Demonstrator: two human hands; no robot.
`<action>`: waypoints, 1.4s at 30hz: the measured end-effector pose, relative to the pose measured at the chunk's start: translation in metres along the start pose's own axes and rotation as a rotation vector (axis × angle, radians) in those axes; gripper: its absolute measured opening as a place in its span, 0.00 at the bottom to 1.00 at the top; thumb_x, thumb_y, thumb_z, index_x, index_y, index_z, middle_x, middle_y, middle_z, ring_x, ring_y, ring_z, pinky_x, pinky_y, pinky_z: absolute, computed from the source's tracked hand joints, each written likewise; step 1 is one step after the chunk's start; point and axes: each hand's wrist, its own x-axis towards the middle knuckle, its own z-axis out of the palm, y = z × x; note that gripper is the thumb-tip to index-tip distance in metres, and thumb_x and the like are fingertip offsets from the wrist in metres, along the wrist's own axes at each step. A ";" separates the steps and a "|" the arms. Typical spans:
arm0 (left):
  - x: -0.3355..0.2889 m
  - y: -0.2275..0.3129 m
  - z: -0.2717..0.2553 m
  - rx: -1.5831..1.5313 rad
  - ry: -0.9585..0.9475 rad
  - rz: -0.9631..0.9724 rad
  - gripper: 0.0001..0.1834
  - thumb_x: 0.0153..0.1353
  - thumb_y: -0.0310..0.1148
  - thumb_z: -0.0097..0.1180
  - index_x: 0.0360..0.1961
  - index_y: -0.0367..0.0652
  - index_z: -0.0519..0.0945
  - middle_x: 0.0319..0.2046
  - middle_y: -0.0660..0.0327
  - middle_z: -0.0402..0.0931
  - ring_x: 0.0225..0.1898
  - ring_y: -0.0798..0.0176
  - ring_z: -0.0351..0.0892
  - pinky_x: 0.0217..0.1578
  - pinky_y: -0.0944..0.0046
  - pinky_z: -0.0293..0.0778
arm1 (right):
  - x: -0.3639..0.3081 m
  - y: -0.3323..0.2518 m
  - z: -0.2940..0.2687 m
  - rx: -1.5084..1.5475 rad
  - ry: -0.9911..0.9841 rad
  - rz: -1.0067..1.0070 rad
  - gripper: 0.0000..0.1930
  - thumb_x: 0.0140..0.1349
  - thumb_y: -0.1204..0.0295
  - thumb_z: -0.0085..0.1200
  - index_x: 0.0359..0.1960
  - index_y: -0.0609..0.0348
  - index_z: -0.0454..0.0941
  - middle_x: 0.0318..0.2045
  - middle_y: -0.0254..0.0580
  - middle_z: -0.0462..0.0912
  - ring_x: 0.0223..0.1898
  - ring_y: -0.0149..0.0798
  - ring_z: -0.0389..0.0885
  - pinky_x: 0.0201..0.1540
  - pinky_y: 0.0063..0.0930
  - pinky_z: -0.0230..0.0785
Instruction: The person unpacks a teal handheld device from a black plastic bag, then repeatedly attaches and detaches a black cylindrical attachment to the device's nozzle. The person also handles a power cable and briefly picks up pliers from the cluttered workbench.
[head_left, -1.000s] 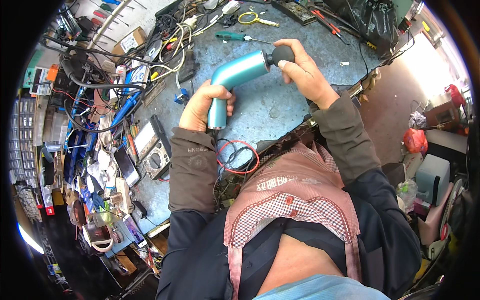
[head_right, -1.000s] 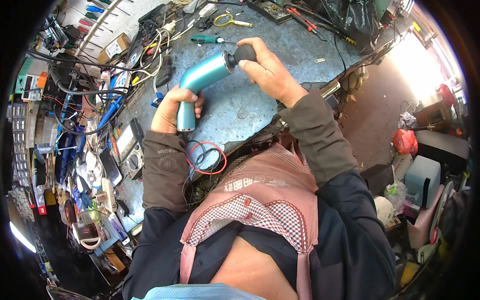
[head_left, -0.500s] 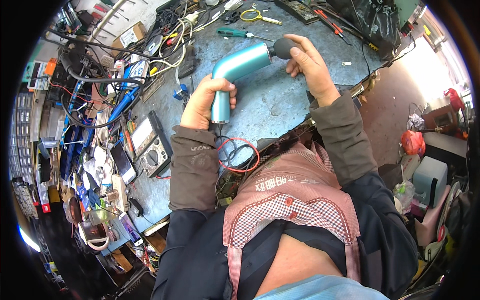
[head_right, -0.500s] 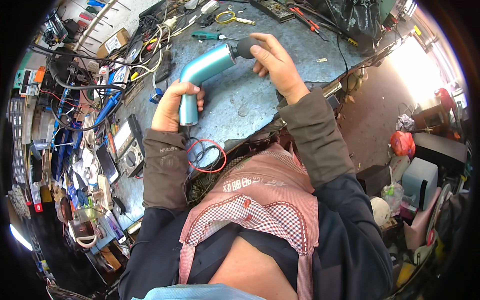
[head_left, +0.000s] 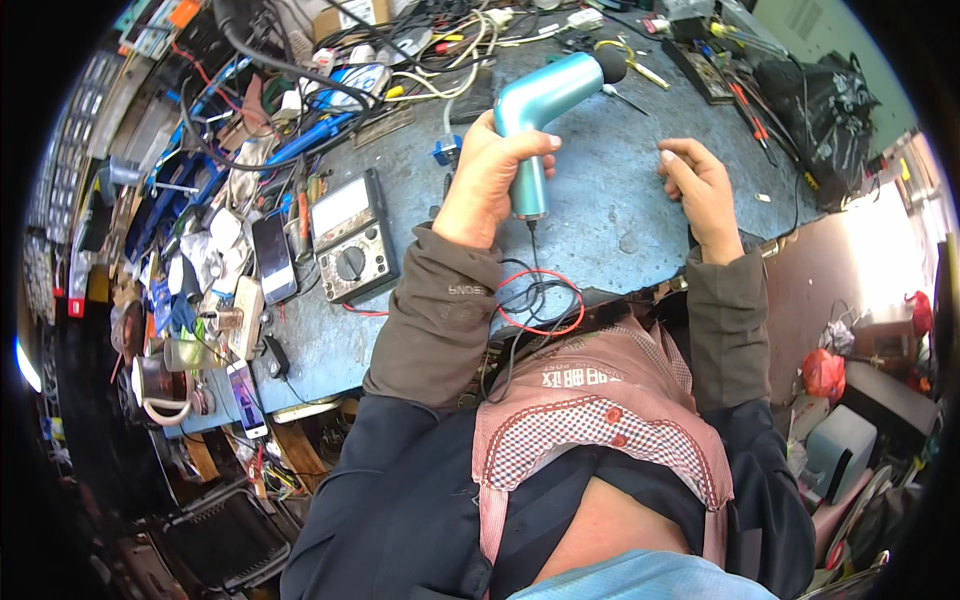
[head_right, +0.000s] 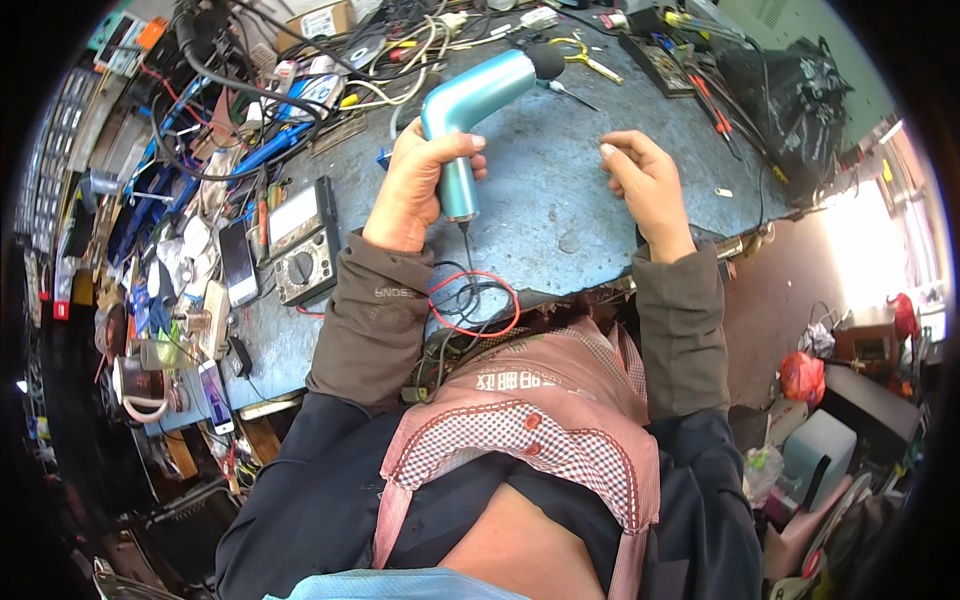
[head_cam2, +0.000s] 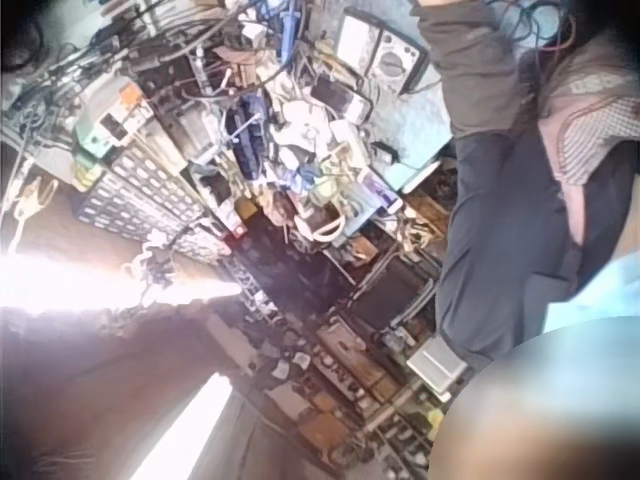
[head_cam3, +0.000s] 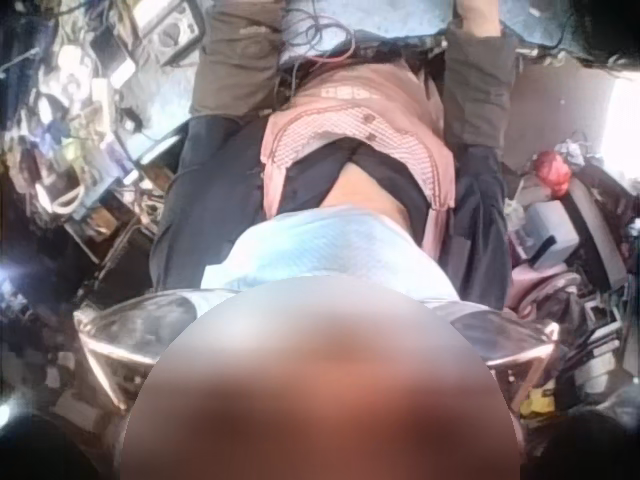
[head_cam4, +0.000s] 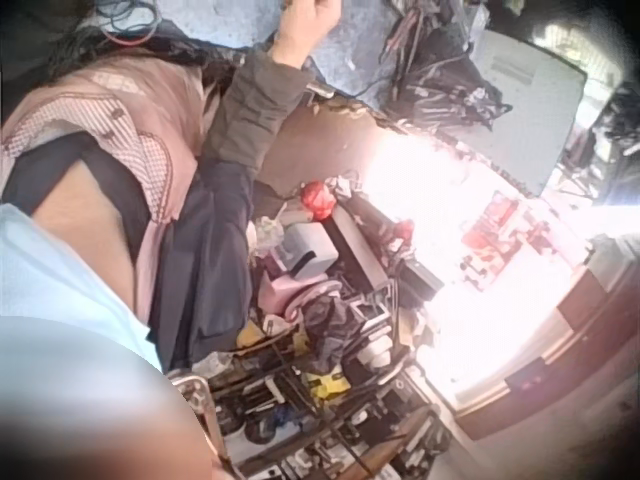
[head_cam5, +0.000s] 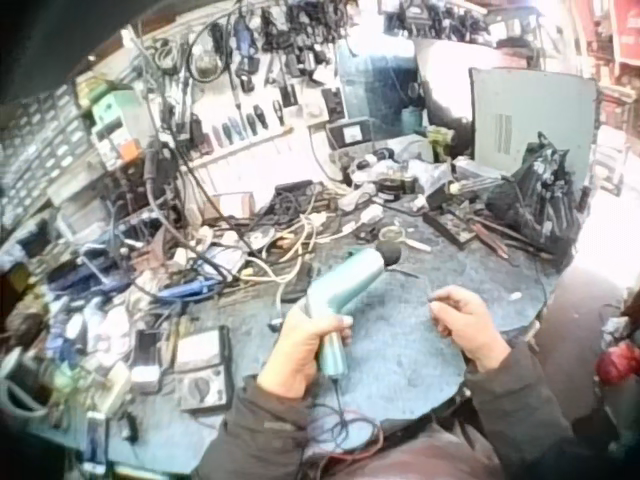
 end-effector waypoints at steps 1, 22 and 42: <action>-0.002 0.001 0.001 0.003 0.011 0.043 0.32 0.46 0.27 0.78 0.50 0.35 0.73 0.34 0.57 0.80 0.27 0.62 0.83 0.30 0.60 0.84 | -0.001 0.000 0.000 -0.016 0.000 -0.002 0.11 0.74 0.67 0.60 0.52 0.60 0.85 0.35 0.30 0.84 0.30 0.22 0.75 0.34 0.21 0.67; -0.004 0.006 -0.009 -0.281 0.000 0.033 0.26 0.66 0.32 0.72 0.60 0.35 0.75 0.42 0.51 0.85 0.36 0.57 0.89 0.38 0.55 0.90 | -0.003 0.001 0.005 -0.066 -0.023 -0.044 0.11 0.73 0.73 0.63 0.52 0.65 0.84 0.36 0.29 0.85 0.30 0.21 0.74 0.34 0.19 0.66; -0.008 0.004 0.002 -0.047 -0.016 0.258 0.39 0.76 0.49 0.52 0.81 0.46 0.56 0.46 0.49 0.81 0.33 0.53 0.88 0.31 0.51 0.88 | -0.004 -0.002 0.005 -0.092 -0.031 -0.032 0.10 0.72 0.73 0.64 0.51 0.64 0.85 0.35 0.26 0.83 0.31 0.19 0.72 0.35 0.18 0.66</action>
